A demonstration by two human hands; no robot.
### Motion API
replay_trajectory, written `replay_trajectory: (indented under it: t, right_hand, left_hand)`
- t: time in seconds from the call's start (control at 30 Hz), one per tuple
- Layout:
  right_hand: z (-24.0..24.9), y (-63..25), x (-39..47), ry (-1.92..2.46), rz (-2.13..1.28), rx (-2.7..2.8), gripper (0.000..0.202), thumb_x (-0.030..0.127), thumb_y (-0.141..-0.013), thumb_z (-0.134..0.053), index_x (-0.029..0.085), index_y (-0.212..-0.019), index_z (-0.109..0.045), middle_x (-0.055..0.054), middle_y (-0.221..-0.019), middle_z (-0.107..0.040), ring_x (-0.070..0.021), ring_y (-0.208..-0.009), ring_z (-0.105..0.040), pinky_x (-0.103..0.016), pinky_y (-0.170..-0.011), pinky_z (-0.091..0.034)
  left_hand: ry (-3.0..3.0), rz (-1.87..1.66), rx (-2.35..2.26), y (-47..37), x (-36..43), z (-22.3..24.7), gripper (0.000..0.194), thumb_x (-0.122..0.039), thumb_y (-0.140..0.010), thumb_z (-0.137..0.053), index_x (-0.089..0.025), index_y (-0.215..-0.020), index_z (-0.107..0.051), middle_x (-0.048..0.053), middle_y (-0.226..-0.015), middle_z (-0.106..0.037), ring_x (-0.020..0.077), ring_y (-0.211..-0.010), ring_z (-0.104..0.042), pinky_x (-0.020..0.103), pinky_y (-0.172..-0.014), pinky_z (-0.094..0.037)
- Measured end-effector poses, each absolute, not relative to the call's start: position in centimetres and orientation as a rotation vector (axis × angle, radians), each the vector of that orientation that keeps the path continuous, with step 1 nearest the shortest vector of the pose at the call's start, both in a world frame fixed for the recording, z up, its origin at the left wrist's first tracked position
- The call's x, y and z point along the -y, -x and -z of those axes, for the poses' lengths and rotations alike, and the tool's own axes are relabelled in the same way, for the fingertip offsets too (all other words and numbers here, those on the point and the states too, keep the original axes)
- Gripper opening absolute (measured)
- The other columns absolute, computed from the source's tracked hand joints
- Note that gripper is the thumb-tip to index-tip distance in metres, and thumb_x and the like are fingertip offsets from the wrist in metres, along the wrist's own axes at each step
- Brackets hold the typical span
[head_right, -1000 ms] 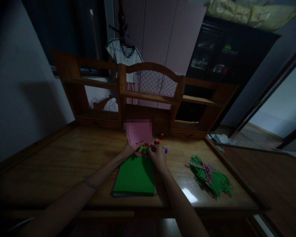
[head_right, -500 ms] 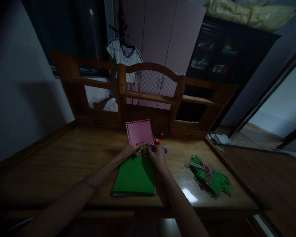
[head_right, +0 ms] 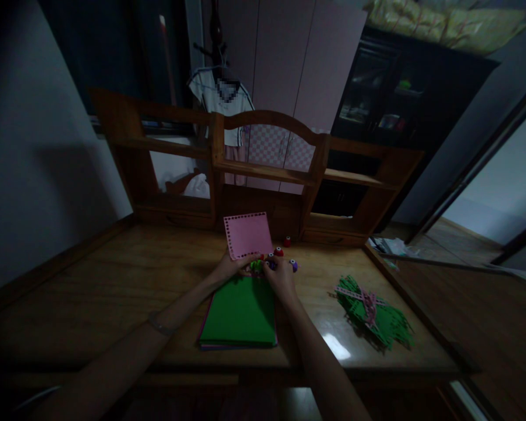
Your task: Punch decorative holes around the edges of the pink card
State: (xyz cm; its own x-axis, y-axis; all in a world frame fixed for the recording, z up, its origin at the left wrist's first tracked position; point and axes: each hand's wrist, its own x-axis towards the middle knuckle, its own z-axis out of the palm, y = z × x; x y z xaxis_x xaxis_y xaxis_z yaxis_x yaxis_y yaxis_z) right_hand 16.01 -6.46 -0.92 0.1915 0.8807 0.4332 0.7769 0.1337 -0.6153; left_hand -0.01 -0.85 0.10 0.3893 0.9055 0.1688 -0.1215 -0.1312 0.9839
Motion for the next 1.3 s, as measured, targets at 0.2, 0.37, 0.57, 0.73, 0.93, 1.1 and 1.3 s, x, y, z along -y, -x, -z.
replay_trajectory:
  t: [0.2, 0.37, 0.57, 0.73, 0.93, 1.1, 1.3]
  right_hand:
    - [1.1, -16.1, 6.3, 1.636, -0.171, 1.590, 0.022, 0.032, -0.081, -0.056, 0.020, -0.093, -0.071, -0.005, -0.083, -0.071, -0.0188, -0.073, -0.064, -0.025, -0.063, -0.044]
    - [0.9, -16.0, 6.4, 1.652, -0.175, 1.580, 0.022, 0.032, -0.081, -0.057, 0.020, -0.094, -0.071, -0.005, -0.085, -0.071, -0.0191, -0.075, -0.065, -0.025, -0.065, -0.045]
    - [0.7, -15.9, 6.5, 1.661, -0.192, 1.580, 0.022, 0.030, -0.081, -0.056, 0.020, -0.094, -0.071, -0.006, -0.087, -0.072, -0.0194, -0.078, -0.066, -0.026, -0.067, -0.046]
    - [0.9, -16.1, 6.4, 1.650, -0.187, 1.592, 0.022, 0.031, -0.081, -0.056, 0.020, -0.094, -0.071, -0.006, -0.087, -0.072, -0.0197, -0.077, -0.066, -0.026, -0.067, -0.046]
    - [1.2, -16.1, 6.2, 1.633, -0.210, 1.561, 0.024, 0.034, -0.082, -0.054, 0.020, -0.091, -0.071, -0.006, -0.084, -0.071, -0.0193, -0.074, -0.065, -0.025, -0.065, -0.046]
    - [0.6, -16.3, 6.5, 1.569, -0.213, 1.387, 0.032, 0.042, -0.085, -0.048, 0.019, -0.094, -0.069, -0.005, -0.083, -0.070, -0.0179, -0.069, -0.064, -0.025, -0.062, -0.045]
    - [-0.5, -17.9, 6.5, 1.532, -0.168, 1.112, 0.041, 0.051, -0.081, -0.049, 0.015, -0.086, -0.069, -0.007, -0.078, -0.068, -0.0175, -0.064, -0.060, -0.025, -0.057, -0.043]
  left_hand:
    - [-1.409, -1.048, -0.760, 0.0, 1.0, -0.3, 0.041, -0.042, -0.062, -0.075, -0.012, -0.088, -0.062, 0.004, -0.068, -0.065, 0.0129, -0.048, -0.058, 0.024, -0.041, -0.052]
    - [-1.416, -1.030, -0.771, 0.1, 0.9, -0.2, 0.037, -0.042, -0.064, -0.074, -0.012, -0.083, -0.062, 0.002, -0.060, -0.062, 0.0134, -0.047, -0.057, 0.025, -0.041, -0.052]
    - [-1.400, -1.077, -0.755, 0.1, 0.9, -0.3, 0.038, -0.039, -0.063, -0.075, -0.013, -0.086, -0.062, 0.003, -0.066, -0.063, 0.0120, -0.047, -0.057, 0.023, -0.040, -0.051]
    - [-1.412, -1.086, -0.757, 0.0, 0.9, -0.3, 0.040, -0.041, -0.061, -0.076, -0.013, -0.086, -0.062, 0.004, -0.070, -0.064, 0.0112, -0.047, -0.056, 0.023, -0.040, -0.051]
    - [-1.392, -1.081, -0.779, -0.1, 0.5, 0.2, 0.040, -0.041, -0.063, -0.075, -0.013, -0.089, -0.063, 0.005, -0.072, -0.066, 0.0116, -0.047, -0.056, 0.023, -0.040, -0.050]
    - [-1.425, -1.262, -0.813, -0.4, -0.5, 0.8, 0.037, -0.038, -0.060, -0.076, -0.012, -0.083, -0.064, 0.006, -0.073, -0.067, 0.0138, -0.056, -0.060, 0.021, -0.046, -0.048]
    - [-1.348, -1.317, -0.845, -0.1, -0.7, 0.8, 0.031, -0.041, -0.063, -0.074, -0.013, -0.068, -0.062, 0.001, -0.054, -0.060, 0.0114, -0.046, -0.054, 0.020, -0.043, -0.042]
